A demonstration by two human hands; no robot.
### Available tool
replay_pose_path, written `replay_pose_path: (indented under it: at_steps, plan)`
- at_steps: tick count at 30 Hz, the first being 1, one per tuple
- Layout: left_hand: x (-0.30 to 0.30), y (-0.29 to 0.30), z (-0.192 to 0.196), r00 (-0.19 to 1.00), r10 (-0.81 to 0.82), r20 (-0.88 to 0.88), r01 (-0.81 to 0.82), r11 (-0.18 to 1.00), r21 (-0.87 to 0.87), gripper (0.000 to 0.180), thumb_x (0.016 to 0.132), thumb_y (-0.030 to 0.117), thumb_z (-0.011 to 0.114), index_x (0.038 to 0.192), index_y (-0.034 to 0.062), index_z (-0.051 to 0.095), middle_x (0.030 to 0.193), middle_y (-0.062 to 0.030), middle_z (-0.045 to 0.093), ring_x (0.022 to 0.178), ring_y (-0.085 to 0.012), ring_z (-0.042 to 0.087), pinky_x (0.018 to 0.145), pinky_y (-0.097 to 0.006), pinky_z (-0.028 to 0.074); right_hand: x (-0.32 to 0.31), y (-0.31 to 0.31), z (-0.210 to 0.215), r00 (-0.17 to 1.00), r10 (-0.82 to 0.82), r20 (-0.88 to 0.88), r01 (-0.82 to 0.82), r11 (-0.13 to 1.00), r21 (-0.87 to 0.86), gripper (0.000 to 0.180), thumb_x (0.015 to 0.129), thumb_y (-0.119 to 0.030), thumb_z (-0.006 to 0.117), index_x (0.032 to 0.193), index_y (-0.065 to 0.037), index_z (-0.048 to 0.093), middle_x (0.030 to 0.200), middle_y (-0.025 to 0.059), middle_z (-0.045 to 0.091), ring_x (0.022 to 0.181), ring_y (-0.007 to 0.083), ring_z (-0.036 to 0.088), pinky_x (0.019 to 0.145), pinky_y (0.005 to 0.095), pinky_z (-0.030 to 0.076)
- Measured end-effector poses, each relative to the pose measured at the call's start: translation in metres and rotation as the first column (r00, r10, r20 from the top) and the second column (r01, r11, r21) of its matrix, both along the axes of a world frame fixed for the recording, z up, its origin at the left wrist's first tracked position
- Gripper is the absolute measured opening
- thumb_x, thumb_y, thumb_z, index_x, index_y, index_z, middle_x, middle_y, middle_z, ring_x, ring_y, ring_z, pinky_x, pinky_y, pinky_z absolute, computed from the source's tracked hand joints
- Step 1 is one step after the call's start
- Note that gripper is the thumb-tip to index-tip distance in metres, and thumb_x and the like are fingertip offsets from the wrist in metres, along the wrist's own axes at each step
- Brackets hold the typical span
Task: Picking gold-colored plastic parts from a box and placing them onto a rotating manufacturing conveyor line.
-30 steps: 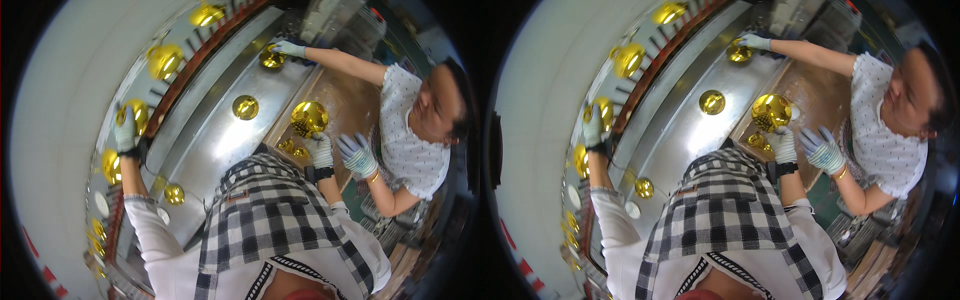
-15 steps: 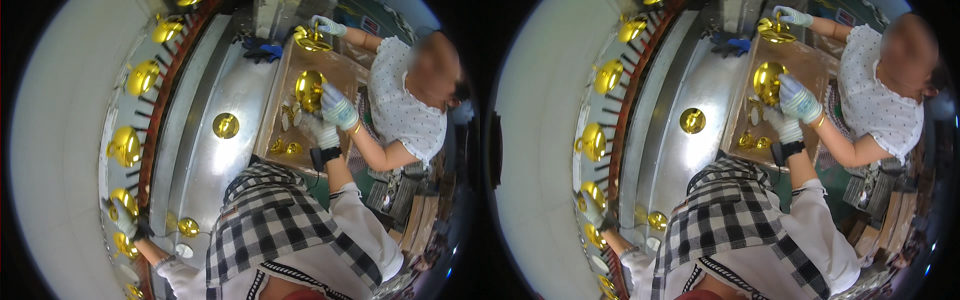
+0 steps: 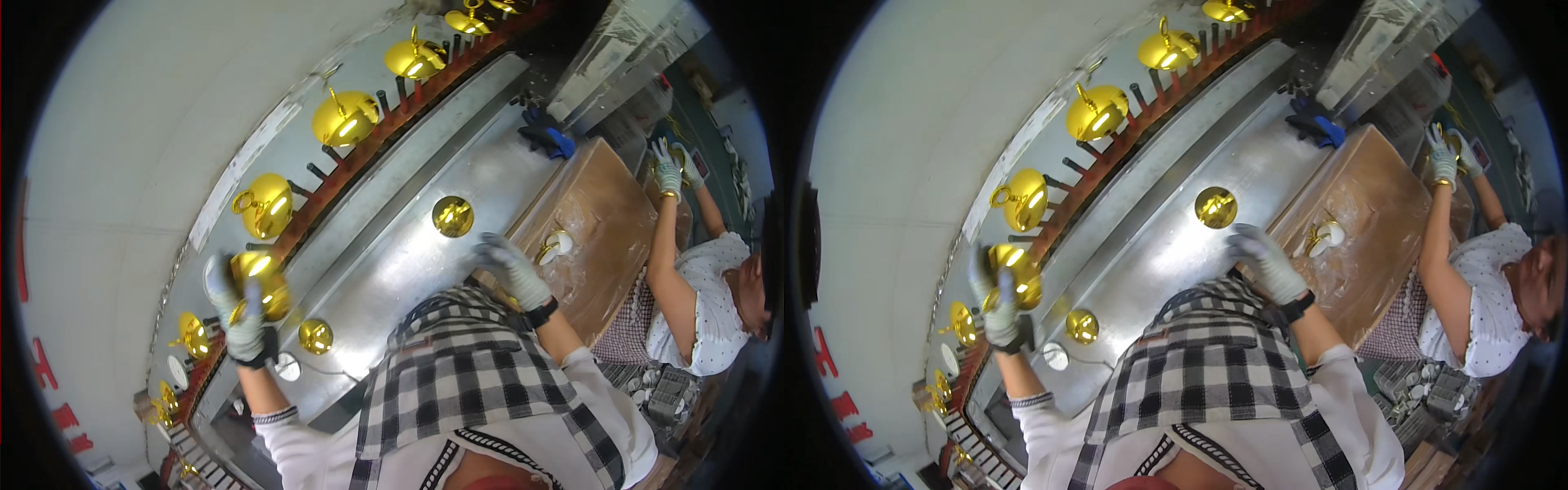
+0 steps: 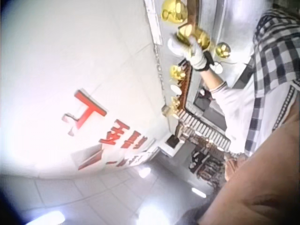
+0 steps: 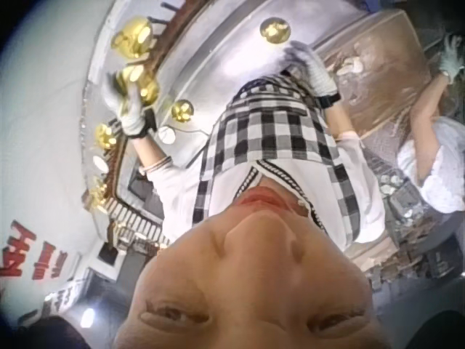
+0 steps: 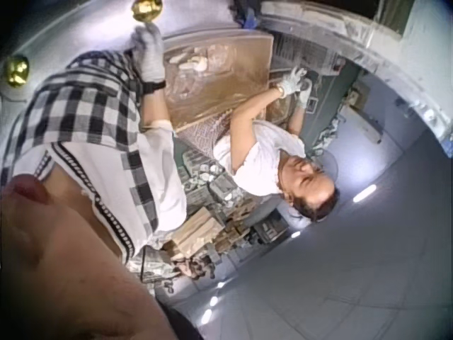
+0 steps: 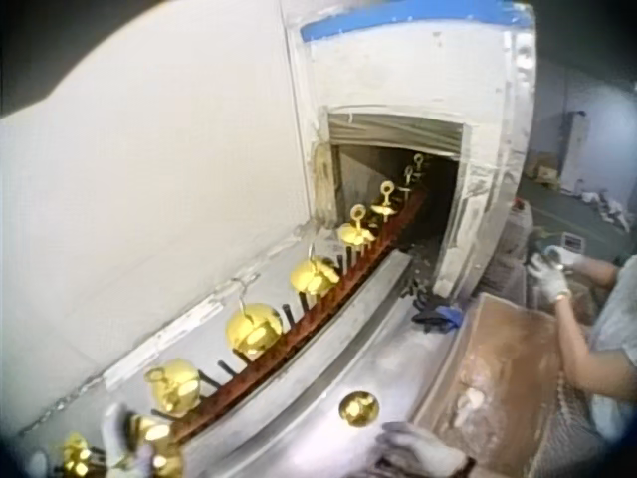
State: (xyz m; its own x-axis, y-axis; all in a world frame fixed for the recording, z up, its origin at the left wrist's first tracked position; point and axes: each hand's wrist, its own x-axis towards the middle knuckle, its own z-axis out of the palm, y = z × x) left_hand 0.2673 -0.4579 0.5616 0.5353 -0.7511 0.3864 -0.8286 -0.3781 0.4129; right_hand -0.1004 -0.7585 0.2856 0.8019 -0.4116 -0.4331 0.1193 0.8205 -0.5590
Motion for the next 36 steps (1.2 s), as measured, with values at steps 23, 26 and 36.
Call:
replay_pose_path:
  at_steps: [23, 26, 36]
  plan:
    - [0.159, -0.297, -0.108, 0.706, 0.351, -0.615, -0.292, 0.935, 0.2, 0.073, 0.09, 0.045, 0.081, 0.144, 0.0061, 0.051, 0.129, -0.0116, 0.067, 0.113, -0.0267, 0.065, 0.096, -0.037, 0.053, -0.083, -0.11, 0.037, 0.889, -0.352, 0.294, 0.28, 0.924, 0.261, 0.072, 0.081, -0.004, 0.073, 0.148, 0.002, 0.05, 0.142, 0.014, 0.063, 0.133, 0.028, 0.058, 0.119, 0.0427, 0.042]
    - [0.186, -0.288, -0.086, 0.725, 0.4, -0.56, -0.299, 0.916, 0.267, 0.06, 0.097, 0.043, 0.074, 0.14, 0.0057, 0.055, 0.126, -0.0101, 0.068, 0.108, -0.0237, 0.067, 0.089, -0.038, 0.057, -0.092, -0.118, 0.054, 0.873, -0.374, 0.313, 0.288, 0.913, 0.288, 0.075, 0.078, -0.005, 0.074, 0.148, 0.002, 0.049, 0.142, 0.0148, 0.063, 0.132, 0.0284, 0.059, 0.118, 0.0427, 0.043]
    - [-0.037, -0.29, 0.007, 0.985, -0.174, -0.014, 0.17, 0.944, 0.283, 0.049, 0.106, 0.024, 0.054, 0.145, -0.0045, 0.052, 0.14, -0.0212, 0.058, 0.128, -0.0325, 0.057, 0.113, -0.043, 0.042, -0.148, -0.153, 0.044, 0.834, -0.522, 0.177, 0.436, 0.821, 0.369, 0.081, 0.072, 0.0, 0.065, 0.15, -0.001, 0.045, 0.143, 0.0129, 0.059, 0.136, 0.0307, 0.055, 0.12, 0.0448, 0.041]
